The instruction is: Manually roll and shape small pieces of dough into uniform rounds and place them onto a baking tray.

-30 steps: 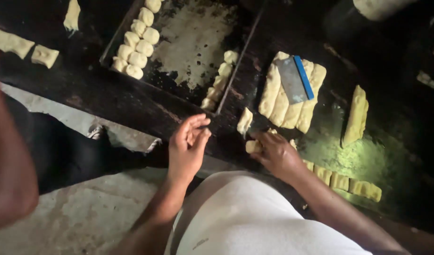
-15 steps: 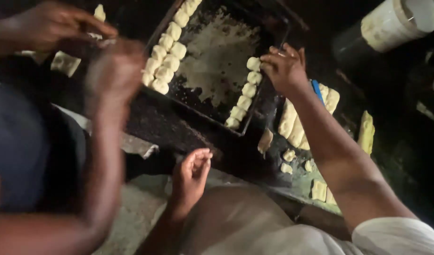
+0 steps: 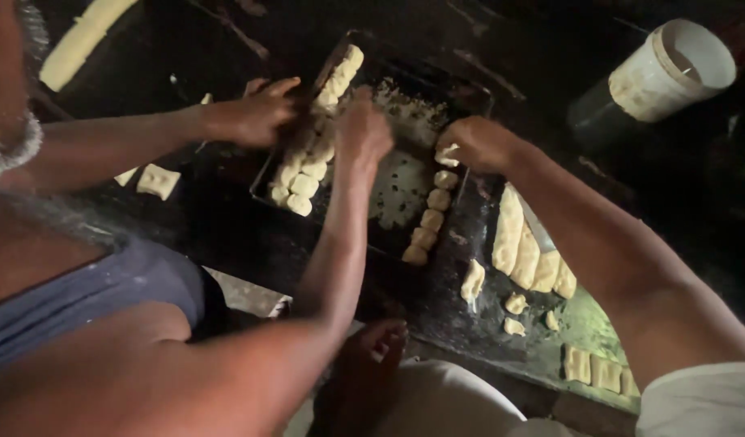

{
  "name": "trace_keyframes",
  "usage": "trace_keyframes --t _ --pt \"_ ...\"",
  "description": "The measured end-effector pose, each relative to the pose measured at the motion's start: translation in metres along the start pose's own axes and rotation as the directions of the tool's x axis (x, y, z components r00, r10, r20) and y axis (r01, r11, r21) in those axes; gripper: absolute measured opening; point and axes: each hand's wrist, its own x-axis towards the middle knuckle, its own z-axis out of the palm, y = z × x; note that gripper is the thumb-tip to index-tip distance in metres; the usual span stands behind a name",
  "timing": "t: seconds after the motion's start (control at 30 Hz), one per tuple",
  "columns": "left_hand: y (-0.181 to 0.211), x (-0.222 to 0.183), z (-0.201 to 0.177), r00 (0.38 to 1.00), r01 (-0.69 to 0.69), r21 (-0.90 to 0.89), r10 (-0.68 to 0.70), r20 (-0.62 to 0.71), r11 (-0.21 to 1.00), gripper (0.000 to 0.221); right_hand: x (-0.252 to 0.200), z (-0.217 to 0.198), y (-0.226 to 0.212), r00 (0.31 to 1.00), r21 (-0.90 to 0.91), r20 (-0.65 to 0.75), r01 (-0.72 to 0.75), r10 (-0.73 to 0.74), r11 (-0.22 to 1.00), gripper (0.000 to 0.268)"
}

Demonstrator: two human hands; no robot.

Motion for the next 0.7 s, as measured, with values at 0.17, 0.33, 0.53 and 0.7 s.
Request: trace_keyframes --t 0.17,0.33,0.53,0.7 --pt "-0.055 -0.303 0.05 0.999 0.048 -0.084 -0.049 -0.006 0.995 0.02 -0.012 0.008 0.018 0.999 0.143 -0.022 0.038 -0.036 0.989 0.041" --pt "-0.03 -0.434 0.033 0.995 0.099 -0.15 -0.098 0.016 0.984 0.022 -0.016 -0.007 -0.009 0.99 0.015 -0.01 -0.143 0.143 0.99 0.031" --pt "0.05 -0.425 0.03 0.999 0.017 -0.173 -0.024 -0.042 0.985 0.02 -0.117 -0.027 -0.011 0.845 0.692 -0.249 -0.187 0.473 0.698 0.017" --pt "0.059 -0.421 0.071 0.992 -0.126 -0.16 0.123 -0.029 0.979 0.021 -0.28 0.003 0.012 0.855 0.259 -0.451 -0.147 0.254 0.955 0.023"
